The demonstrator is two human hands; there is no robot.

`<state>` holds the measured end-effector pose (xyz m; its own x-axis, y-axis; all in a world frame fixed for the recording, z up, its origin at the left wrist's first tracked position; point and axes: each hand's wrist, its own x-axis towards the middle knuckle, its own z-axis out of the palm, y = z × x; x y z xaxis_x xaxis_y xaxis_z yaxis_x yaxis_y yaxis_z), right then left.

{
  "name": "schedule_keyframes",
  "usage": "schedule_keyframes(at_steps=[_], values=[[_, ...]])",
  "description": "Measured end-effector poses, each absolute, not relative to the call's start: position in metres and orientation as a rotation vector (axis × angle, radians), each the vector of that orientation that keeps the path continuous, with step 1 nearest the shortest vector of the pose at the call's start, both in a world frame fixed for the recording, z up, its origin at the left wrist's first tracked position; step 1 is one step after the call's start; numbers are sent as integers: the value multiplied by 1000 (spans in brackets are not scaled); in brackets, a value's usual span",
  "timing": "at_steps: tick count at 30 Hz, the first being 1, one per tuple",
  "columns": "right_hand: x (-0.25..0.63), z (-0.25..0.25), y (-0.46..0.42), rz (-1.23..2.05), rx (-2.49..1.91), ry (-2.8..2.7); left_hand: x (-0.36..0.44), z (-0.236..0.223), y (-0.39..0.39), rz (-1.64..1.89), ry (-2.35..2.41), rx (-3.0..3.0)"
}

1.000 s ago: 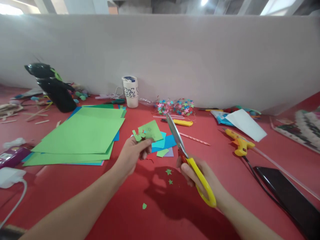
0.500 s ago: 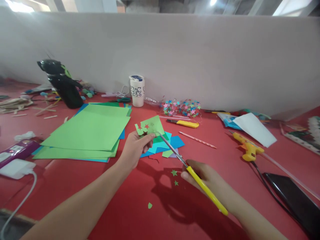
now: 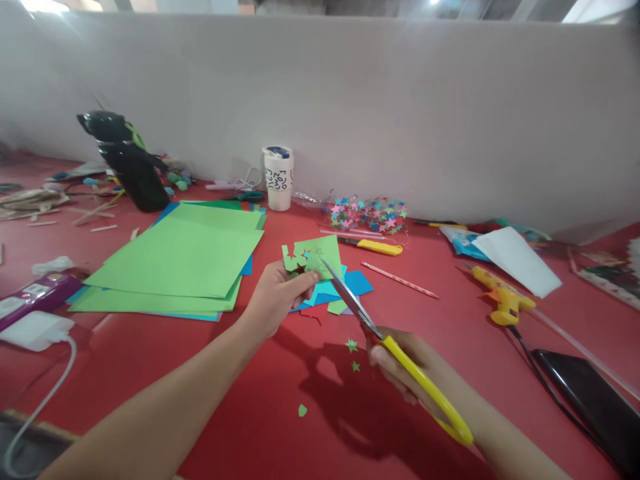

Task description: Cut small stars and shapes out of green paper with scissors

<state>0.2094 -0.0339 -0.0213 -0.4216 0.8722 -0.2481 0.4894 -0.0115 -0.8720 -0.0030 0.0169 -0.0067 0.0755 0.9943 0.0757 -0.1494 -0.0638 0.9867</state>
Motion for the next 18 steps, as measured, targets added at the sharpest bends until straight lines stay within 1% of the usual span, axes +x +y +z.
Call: schedule_keyframes(at_steps=[3,11,14,18], values=[[206,-19,-37,1426,-1430,-1858,-3,-8,18,1251,964,1114],[203,-23,-43,1417,-1378,-1784,-2,-7,15,1153,661,638],[202,-31,-43,1421,-1382,-1807,1,-8,12,1138,682,691],[202,-37,-44,1402,-1380,-1823,5,-9,10,1283,753,860]])
